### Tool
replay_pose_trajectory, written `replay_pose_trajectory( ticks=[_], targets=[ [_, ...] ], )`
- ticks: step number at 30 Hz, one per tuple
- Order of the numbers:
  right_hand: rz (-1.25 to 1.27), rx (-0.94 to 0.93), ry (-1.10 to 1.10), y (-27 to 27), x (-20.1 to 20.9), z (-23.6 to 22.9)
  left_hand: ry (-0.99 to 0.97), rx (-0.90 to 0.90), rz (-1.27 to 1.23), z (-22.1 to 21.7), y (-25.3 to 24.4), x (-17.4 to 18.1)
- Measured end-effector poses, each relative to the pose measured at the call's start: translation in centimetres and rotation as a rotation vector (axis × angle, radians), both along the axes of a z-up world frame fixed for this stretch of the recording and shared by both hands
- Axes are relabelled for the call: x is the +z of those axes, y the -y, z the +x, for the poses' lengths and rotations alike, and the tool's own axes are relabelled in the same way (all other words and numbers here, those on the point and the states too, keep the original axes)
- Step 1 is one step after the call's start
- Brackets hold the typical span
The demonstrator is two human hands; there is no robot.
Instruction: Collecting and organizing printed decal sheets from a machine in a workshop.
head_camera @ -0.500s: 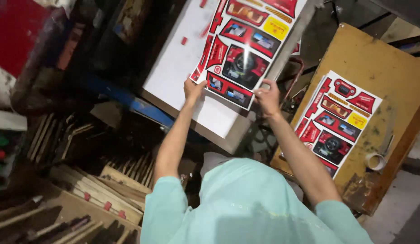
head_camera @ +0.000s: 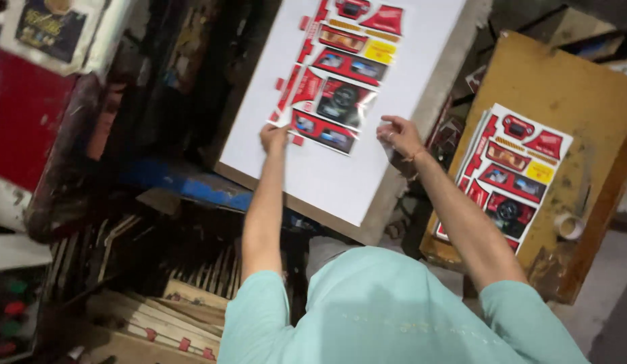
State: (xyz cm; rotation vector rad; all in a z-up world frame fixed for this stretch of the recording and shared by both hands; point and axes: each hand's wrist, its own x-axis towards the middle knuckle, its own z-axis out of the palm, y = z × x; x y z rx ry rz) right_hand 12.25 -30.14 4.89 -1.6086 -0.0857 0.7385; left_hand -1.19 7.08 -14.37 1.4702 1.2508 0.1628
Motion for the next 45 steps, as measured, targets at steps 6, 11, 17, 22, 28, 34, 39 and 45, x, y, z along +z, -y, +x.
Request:
replay_pose_trajectory(
  ticks=[6, 11, 17, 22, 28, 34, 39, 45],
  targets=[
    [-0.454, -0.203, 0.589, 11.8, 6.9, -5.7, 0.554, 0.17, -0.121, -5.6, -0.9, 10.3],
    [-1.222, 0.036, 0.475, 26.0, -2.8, -13.7, 0.733, -0.164, -0.106, -10.9, 9.7, 31.0],
    [-1.412, 0.199, 0.464, 25.5, -2.5, -16.6, 0.655, -0.401, -0.196, -7.6, 25.4, 29.1],
    [-1.122, 0.195, 0.133, 30.3, -4.1, -14.3, 0.512, -0.809, -0.274, -6.7, 42.1, 14.4],
    [-0.529, 0.122, 0.041, 37.9, -6.3, -13.9, 0.266, -1.41, -0.232, -7.7, 55.8, 12.1],
    [-0.543, -0.201, 0.044, 48.1, -5.1, -17.4, 0.284, -0.735, -0.269, -5.8, 59.0, 13.9],
    [-0.16, -0.528, -0.082, 51.7, -8.8, -19.5, 0.254, -0.875, 0.031, -4.4, 56.1, 26.9],
    [0.663, -0.252, -0.507, 37.5, 2.9, -17.3, 0.737, -0.911, -0.182, -4.0, 45.4, 35.0]
  ],
)
